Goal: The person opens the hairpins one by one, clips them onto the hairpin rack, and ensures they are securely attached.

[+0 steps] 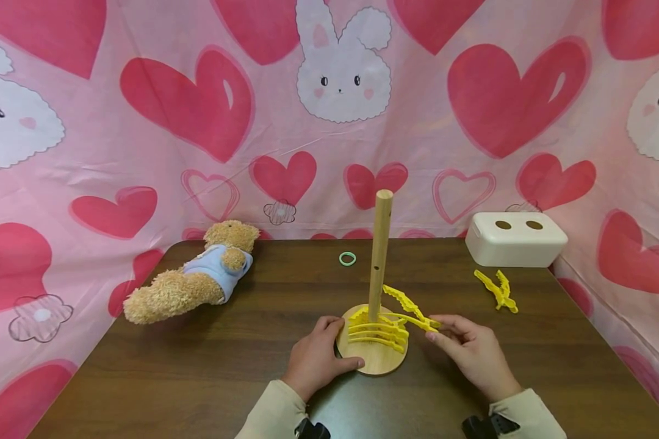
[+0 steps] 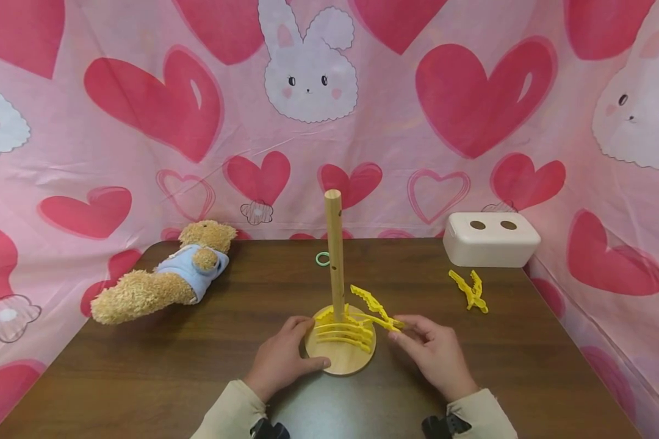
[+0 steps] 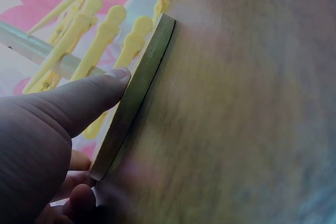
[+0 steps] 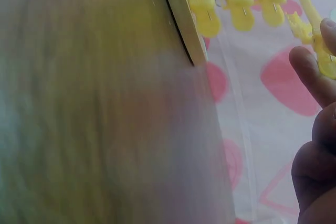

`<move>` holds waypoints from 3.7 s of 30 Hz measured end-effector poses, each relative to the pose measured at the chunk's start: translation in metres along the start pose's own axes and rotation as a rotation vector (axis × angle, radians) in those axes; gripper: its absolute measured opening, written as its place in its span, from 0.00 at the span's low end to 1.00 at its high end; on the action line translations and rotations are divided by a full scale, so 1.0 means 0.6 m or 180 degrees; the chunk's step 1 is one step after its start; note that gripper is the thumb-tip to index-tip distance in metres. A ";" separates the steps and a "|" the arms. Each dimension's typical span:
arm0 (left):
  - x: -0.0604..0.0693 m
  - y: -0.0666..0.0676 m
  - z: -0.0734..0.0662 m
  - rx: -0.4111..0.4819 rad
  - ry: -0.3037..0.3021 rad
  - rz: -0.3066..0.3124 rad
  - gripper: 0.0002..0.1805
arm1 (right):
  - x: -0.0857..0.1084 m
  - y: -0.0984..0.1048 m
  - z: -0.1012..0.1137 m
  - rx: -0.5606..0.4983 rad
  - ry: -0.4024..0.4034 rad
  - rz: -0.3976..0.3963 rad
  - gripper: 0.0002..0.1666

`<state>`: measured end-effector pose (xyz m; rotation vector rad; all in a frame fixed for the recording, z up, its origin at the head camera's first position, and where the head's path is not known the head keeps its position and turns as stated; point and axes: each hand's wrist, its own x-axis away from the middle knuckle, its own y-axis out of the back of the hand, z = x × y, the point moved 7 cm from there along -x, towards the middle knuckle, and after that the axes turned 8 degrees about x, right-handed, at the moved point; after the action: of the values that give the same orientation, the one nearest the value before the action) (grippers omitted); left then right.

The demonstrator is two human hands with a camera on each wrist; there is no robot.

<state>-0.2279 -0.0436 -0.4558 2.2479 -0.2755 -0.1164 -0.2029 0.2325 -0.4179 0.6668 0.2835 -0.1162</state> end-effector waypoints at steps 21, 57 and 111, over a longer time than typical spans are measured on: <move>0.001 0.000 -0.003 -0.0029 -0.0009 0.0016 0.49 | 0.007 -0.008 0.026 0.0141 0.0197 -0.0071 0.20; -0.004 -0.004 -0.010 -0.0227 -0.0024 0.0077 0.51 | -0.027 -0.043 0.057 -0.0059 0.0546 0.0255 0.18; -0.019 -0.016 0.011 0.0085 -0.0494 0.0398 0.57 | -0.043 -0.051 0.046 -0.0143 0.0512 0.0651 0.17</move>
<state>-0.2386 -0.0397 -0.4675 2.2448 -0.5027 -0.2223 -0.2274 0.1915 -0.4077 0.6577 0.3696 0.1397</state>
